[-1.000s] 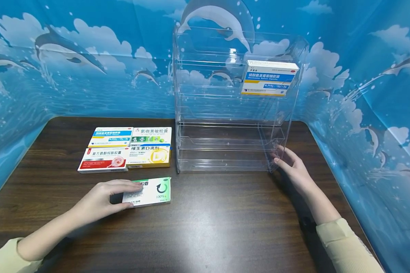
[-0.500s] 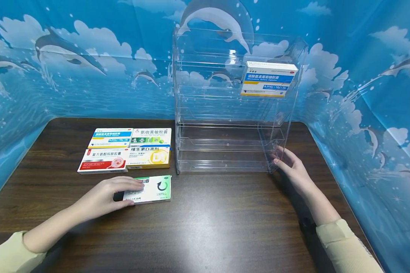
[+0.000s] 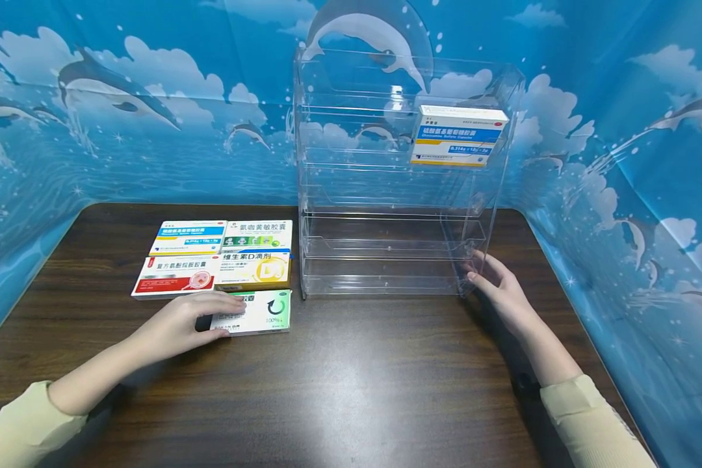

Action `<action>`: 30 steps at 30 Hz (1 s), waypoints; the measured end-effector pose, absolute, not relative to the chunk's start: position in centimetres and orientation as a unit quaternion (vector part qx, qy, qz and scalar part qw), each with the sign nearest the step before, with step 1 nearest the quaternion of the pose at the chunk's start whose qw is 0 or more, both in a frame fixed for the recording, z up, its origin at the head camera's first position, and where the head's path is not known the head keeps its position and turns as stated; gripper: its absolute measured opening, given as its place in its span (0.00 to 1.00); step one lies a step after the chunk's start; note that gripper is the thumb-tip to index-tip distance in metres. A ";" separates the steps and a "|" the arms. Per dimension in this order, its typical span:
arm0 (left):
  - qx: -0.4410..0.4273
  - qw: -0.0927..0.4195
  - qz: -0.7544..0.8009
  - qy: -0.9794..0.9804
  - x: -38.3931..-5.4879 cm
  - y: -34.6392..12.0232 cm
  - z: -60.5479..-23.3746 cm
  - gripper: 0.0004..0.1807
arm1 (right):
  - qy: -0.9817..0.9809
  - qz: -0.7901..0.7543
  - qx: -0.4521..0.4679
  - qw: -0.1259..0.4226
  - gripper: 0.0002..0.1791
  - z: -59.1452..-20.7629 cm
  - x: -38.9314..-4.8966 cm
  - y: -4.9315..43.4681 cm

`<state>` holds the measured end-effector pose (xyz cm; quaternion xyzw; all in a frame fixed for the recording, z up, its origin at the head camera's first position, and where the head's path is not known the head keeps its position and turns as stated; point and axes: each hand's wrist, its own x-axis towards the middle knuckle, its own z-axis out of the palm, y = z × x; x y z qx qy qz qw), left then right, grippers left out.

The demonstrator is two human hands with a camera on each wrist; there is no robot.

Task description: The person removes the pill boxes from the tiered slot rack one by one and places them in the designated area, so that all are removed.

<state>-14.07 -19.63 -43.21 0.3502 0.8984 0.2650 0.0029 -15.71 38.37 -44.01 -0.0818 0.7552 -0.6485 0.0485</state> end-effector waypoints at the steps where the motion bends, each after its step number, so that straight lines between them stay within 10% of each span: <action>1: 0.350 0.003 0.266 0.898 -14.1 -19.7 -43.2 0.26 | 0.755 -0.649 -0.081 0.049 0.33 -44.0 -15.7 38.4; 30: 0.352 -0.012 0.273 0.895 -15.0 -19.9 -43.6 0.27 | 0.750 -0.655 -0.079 0.044 0.33 -43.9 -15.8 38.3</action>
